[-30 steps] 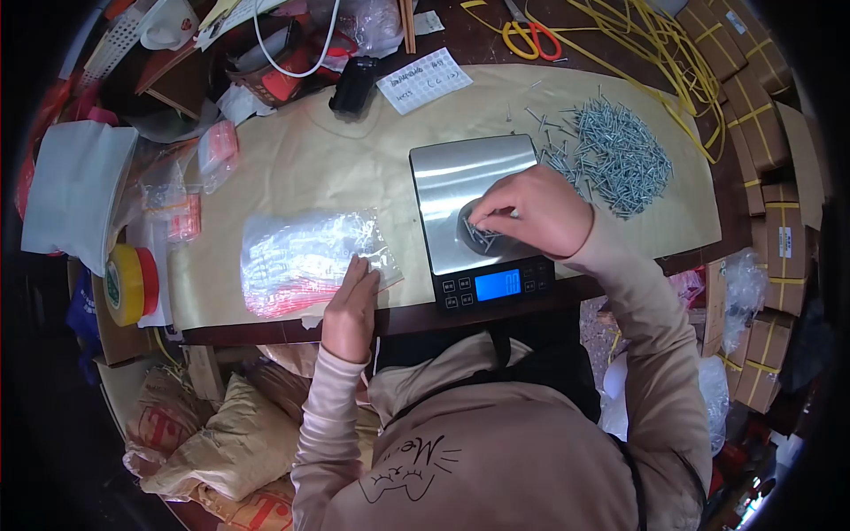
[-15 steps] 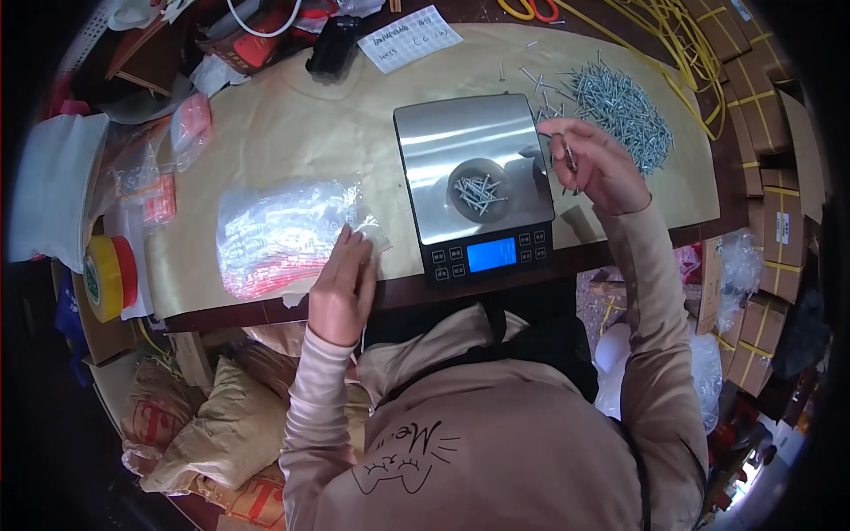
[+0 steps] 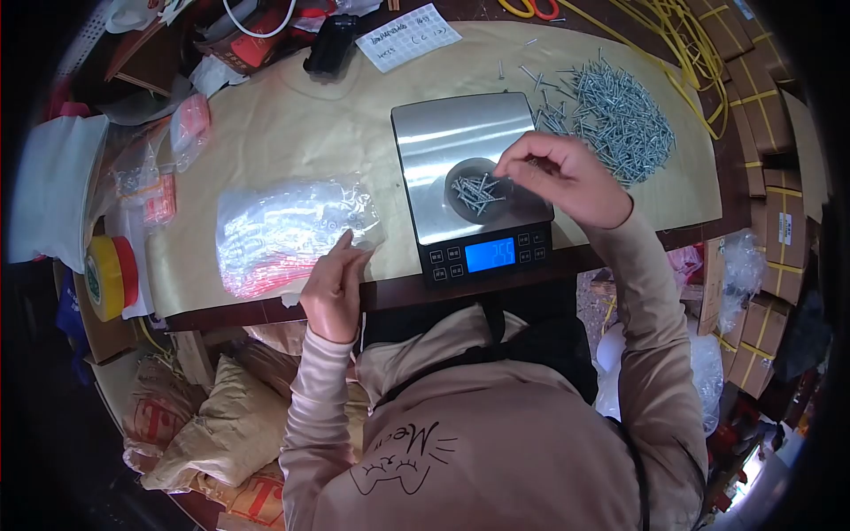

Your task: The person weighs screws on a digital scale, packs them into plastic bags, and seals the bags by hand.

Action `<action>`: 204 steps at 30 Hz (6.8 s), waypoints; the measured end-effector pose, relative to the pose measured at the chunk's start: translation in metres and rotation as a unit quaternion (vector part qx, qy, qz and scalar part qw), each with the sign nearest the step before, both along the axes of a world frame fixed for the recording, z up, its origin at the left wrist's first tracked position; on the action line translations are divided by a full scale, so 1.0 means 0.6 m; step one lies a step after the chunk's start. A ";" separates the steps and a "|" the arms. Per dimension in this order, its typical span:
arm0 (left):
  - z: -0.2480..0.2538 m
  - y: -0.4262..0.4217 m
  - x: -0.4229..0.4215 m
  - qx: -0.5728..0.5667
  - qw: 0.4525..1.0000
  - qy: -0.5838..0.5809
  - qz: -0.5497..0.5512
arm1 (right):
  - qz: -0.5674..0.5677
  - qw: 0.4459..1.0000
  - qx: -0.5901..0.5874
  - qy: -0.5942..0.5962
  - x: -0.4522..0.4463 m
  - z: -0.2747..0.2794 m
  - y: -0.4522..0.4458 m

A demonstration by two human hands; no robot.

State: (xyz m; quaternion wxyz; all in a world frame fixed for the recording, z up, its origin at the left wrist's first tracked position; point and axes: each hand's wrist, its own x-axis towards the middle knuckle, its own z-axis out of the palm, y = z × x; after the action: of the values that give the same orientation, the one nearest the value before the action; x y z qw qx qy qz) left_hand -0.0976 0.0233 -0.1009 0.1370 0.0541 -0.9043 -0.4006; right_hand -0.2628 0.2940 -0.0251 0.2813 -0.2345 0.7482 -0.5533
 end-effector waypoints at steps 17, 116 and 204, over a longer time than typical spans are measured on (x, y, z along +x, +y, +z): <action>0.068 0.013 0.002 -0.041 0.996 0.082 -0.015 | 0.087 0.898 0.221 0.370 0.002 -0.008 -0.034; 0.133 0.079 0.005 0.312 0.930 -0.040 -0.191 | 0.072 0.838 0.003 0.540 0.140 0.043 -0.025; 0.068 0.007 -0.021 -0.066 0.996 -0.017 -0.052 | -0.220 0.889 0.252 0.312 -0.053 -0.112 0.135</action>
State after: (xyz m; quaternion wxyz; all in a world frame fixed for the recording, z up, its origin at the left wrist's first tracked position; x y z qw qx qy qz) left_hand -0.1103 0.0274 -0.0602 0.1041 0.0049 -0.9324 -0.3460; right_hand -0.2945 0.3748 -0.0923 -0.0452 -0.1457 0.9442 -0.2919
